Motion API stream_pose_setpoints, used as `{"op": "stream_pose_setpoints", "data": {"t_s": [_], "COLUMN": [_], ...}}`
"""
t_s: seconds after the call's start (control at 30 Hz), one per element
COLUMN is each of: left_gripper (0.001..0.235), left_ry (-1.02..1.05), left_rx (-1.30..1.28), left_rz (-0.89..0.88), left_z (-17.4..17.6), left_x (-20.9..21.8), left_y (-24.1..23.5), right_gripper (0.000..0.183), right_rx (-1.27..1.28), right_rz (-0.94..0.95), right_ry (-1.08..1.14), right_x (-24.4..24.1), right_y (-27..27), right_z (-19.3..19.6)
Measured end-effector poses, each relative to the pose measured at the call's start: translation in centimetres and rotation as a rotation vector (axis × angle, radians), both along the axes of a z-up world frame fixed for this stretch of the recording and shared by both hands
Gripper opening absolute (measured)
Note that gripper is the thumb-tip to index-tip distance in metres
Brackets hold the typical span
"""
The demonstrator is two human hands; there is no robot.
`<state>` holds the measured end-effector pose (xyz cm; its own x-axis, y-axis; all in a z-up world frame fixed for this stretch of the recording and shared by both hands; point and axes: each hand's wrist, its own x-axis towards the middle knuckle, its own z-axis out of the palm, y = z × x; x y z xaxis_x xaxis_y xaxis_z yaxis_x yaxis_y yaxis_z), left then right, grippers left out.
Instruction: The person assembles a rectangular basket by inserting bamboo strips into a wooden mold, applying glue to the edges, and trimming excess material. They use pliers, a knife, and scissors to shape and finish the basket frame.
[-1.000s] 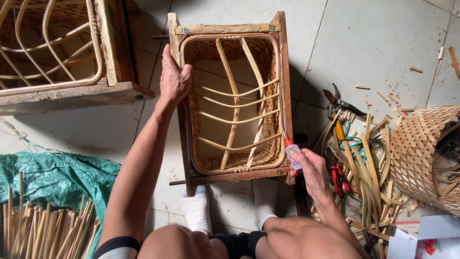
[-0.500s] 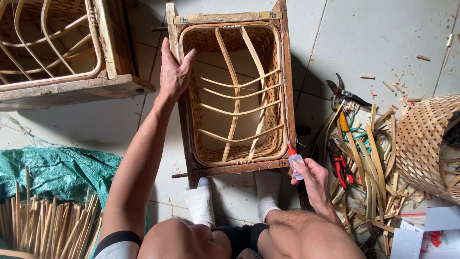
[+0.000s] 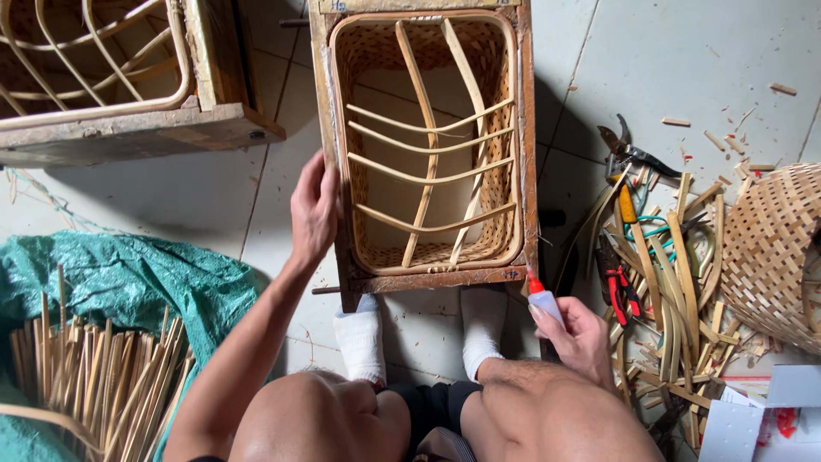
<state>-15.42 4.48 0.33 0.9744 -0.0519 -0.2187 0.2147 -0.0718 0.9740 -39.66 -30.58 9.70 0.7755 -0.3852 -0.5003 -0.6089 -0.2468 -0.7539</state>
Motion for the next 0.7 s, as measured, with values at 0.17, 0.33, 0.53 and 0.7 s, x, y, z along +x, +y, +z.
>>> {"op": "stream_pose_setpoints", "data": {"t_s": [0.17, 0.33, 0.53, 0.7], "left_gripper": [0.066, 0.088, 0.092, 0.094], "left_ry": [0.117, 0.119, 0.213, 0.209], "left_rx": [-0.083, -0.134, -0.207, -0.235], "left_rz": [-0.066, -0.085, -0.068, -0.062], "left_z": [1.7, 2.8, 2.5, 2.2], "left_x": [-8.1, -12.2, -12.5, -12.7], "left_y": [2.2, 1.2, 1.0, 1.1], "right_gripper": [0.049, 0.049, 0.046, 0.044], "right_rx": [-0.746, -0.859, -0.888, -0.924], "right_rz": [0.572, 0.741, 0.803, 0.859], "right_ry": [-0.350, -0.402, -0.413, -0.411], "right_x": [2.2, 5.0, 6.0, 6.4], "right_y": [-0.5, -0.6, -0.3, -0.6], "right_z": [3.7, 5.6, 6.0, 5.7]}}
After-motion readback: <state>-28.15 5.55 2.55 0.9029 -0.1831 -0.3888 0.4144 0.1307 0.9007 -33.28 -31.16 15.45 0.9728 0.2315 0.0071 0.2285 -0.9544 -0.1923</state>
